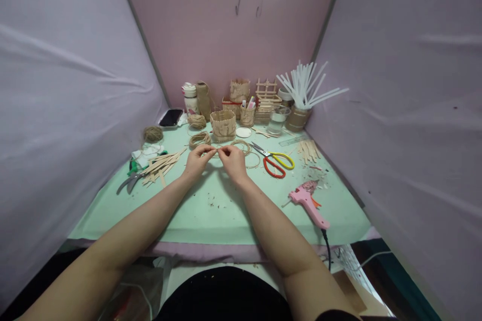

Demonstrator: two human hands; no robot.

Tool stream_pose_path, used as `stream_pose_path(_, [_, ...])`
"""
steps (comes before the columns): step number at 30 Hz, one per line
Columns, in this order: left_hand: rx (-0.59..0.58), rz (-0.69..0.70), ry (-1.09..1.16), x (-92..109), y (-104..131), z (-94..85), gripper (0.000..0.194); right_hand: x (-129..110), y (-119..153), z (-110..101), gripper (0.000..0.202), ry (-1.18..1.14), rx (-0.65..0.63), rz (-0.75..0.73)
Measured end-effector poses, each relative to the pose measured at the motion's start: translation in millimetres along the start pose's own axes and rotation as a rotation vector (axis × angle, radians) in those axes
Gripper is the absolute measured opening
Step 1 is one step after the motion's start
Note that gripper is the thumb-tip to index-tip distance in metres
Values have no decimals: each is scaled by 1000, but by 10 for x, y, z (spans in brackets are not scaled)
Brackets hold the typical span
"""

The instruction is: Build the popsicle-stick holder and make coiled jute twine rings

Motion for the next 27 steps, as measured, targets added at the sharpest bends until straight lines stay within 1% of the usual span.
stream_pose_path(2, [-16, 25, -27, 79, 14, -3, 15, 8, -2, 2, 17, -4, -11, 9])
stream_pose_path(4, [-27, 15, -29, 115, 27, 1, 14, 8, -4, 5, 15, 3, -16, 5])
stream_pose_path(6, [-19, -20, -10, 106, 37, 8, 13, -11, -1, 6, 13, 23, -8, -17])
stream_pose_path(7, [-5, -62, 22, 72, 40, 11, 13, -32, 4, 4, 12, 37, 2, -36])
stream_pose_path(8, [12, -130, 79, 10, 44, 16, 12, -60, 13, 2, 12, 53, 14, -62])
stream_pose_path(9, [28, -229, 163, -81, 56, 32, 12, -95, 26, -1, 11, 71, 28, -92])
stream_pose_path(11, [32, -492, 381, -296, 120, 119, 11, -177, 60, 0, 12, 104, 50, -160])
stream_pose_path(12, [15, -625, 490, -380, 169, 185, 12, -220, 80, 7, 12, 116, 53, -195])
stream_pose_path(13, [-10, -735, 585, -431, 216, 250, 13, -259, 98, 18, 12, 120, 48, -228])
stream_pose_path(14, [-43, -812, 656, -450, 252, 303, 13, -290, 113, 28, 11, 115, 41, -254])
stream_pose_path(15, [-72, -853, 701, -447, 270, 334, 13, -308, 121, 31, 12, 100, 38, -268])
stream_pose_path(16, [-93, -858, 721, -432, 271, 342, 12, -311, 122, 29, 12, 74, 36, -268])
stream_pose_path(17, [-103, -830, 714, -412, 253, 326, 13, -295, 114, 23, 12, 37, 37, -249])
stream_pose_path(18, [-101, -773, 679, -389, 222, 290, 15, -260, 98, 18, 12, -6, 36, -214])
stream_pose_path(20, [-68, -600, 535, -334, 136, 176, 21, -151, 56, 31, 13, -93, 13, -107])
stream_pose_path(22, [-30, -407, 349, -257, 59, 67, 28, -43, 20, 76, 16, -154, -37, -4])
stream_pose_path(24, [-15, -280, 208, -206, 17, 16, 30, 24, -1, 110, 21, -184, -77, 58])
stream_pose_path(25, [-24, -253, 173, -202, 6, 17, 30, 40, -8, 117, 22, -191, -88, 72])
stream_pose_path(27, [-60, -254, 168, -220, -2, 47, 30, 49, -15, 117, 24, -196, -97, 80])
Point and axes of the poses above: each hand's wrist, its own y-axis away from the middle knuckle, its own z-axis out of the palm, x = y × z, the point moved 9 cm from there along -y, towards the middle knuckle, and after that the axes turned 2 degrees about y, right-handed, at the moved point
